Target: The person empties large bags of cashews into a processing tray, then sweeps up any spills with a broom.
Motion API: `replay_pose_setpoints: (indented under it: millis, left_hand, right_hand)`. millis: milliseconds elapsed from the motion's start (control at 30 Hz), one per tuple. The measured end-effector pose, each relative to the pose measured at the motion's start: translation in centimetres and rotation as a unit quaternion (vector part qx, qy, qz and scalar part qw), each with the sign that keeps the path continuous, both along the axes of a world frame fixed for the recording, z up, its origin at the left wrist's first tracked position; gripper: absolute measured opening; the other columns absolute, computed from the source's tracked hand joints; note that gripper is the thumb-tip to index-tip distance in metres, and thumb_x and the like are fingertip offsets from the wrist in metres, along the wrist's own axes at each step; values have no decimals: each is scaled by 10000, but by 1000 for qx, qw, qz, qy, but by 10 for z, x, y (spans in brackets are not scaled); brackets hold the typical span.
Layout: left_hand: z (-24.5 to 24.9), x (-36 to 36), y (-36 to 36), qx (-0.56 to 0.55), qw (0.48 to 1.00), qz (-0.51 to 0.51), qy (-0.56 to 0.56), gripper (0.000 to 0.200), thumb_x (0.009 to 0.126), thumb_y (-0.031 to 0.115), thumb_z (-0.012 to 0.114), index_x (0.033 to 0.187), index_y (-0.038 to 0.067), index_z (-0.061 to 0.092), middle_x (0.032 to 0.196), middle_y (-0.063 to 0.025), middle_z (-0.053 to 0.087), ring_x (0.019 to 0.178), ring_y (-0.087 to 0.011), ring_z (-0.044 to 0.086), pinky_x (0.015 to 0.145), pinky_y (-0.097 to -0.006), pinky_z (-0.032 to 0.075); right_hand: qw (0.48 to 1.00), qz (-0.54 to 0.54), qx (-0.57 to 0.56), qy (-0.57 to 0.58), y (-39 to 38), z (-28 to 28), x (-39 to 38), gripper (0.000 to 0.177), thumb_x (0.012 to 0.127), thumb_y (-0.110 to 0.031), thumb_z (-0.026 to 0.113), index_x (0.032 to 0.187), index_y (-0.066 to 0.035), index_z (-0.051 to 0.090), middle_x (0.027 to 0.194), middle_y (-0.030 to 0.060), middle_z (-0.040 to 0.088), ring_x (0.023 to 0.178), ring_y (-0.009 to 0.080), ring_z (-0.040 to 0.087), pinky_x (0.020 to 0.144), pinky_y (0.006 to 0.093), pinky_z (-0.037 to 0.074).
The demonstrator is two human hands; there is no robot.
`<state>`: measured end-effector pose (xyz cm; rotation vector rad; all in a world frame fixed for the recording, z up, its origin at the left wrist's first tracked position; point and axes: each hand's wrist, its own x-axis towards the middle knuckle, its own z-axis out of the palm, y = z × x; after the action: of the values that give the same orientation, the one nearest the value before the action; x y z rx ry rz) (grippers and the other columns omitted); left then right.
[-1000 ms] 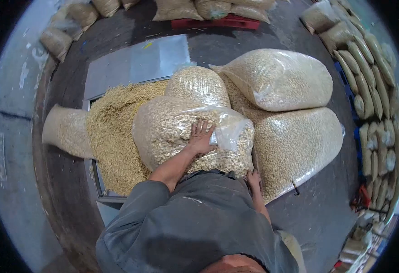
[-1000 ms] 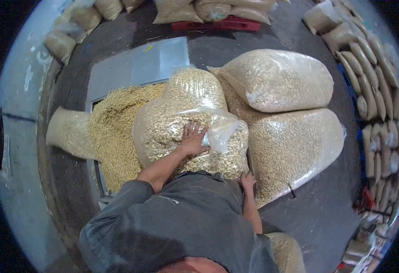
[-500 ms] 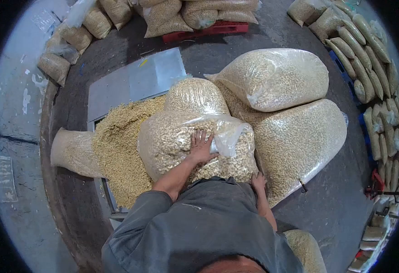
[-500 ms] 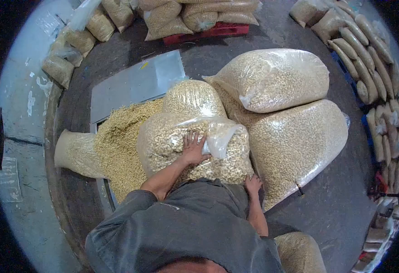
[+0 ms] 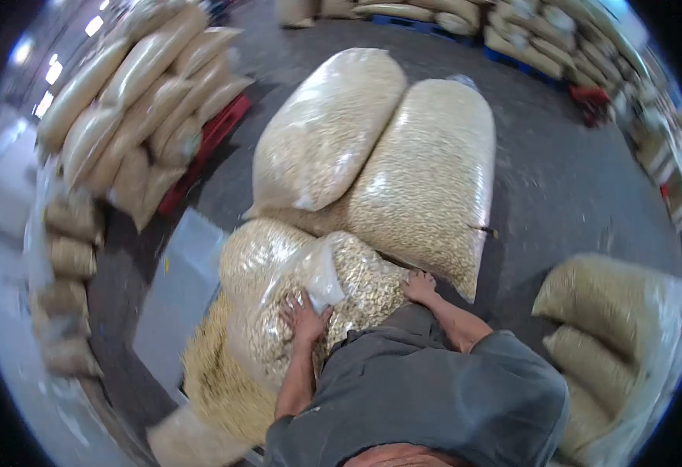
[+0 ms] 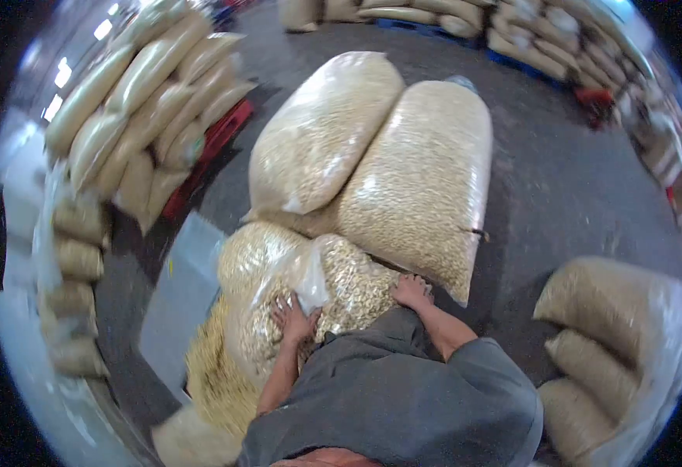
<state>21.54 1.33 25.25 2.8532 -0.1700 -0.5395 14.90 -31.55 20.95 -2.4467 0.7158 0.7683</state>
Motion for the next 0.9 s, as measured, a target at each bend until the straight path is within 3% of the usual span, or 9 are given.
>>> replay_pose_setpoints:
  millis: [133, 233, 467, 567, 833, 900]
  left_hand:
    - [-5, 1, -2, 23, 999, -25, -7, 1001, 777, 626, 588, 1486, 73, 147, 1517, -275, 96, 1396, -479, -37, 1101, -593, -63]
    - [-11, 0, 0, 15, 1000, -13, -3, 1023, 756, 641, 599, 1479, 65, 161, 1506, -305, 68, 1382, -505, -54, 1088, -614, -59]
    - [-8, 0, -3, 16, 1000, -8, 21, 1043, 759, 672, 573, 1481, 54, 143, 1502, -309, 65, 1377, -505, -96, 1079, -624, -73]
    - [-6, 1, -4, 18, 999, -10, 26, 1042, 765, 676, 563, 1483, 54, 133, 1496, -322, 66, 1377, -507, -95, 1076, -623, -83]
    - [-8, 0, -2, 14, 1000, -10, 14, 1040, 763, 680, 559, 1482, 60, 134, 1494, -326, 79, 1376, -514, -65, 1074, -621, -88]
    - [-8, 1, -1, 14, 1000, -8, 13, 1043, 764, 689, 547, 1483, 60, 128, 1499, -321, 70, 1377, -513, -64, 1075, -618, -90]
  right_hand:
    - [1000, 0, 10, 8, 4, 15, -2, 630, 917, -467, 443, 1345, -5, 417, 1356, 241, 391, 1266, 424, 343, 1028, 585, 291]
    - [999, -3, -4, -33, 1, -25, -7, 629, 916, -479, 441, 1341, -17, 426, 1337, 242, 404, 1249, 426, 347, 1035, 585, 276]
    - [999, -9, 5, -30, -3, -35, -8, 637, 905, -484, 462, 1340, -20, 427, 1332, 249, 404, 1243, 432, 338, 1042, 576, 263]
    - [999, -21, 30, -26, -5, -33, -7, 668, 865, -453, 516, 1353, -8, 415, 1382, 257, 352, 1297, 425, 281, 1078, 616, 187]
    - [998, -30, 40, -35, -6, -32, -6, 650, 844, -441, 547, 1328, -17, 453, 1387, 248, 354, 1303, 430, 269, 1069, 609, 205]
    - [1000, 0, 19, -15, -6, -19, -6, 637, 872, -465, 504, 1318, -13, 456, 1375, 274, 373, 1291, 448, 303, 1044, 591, 272]
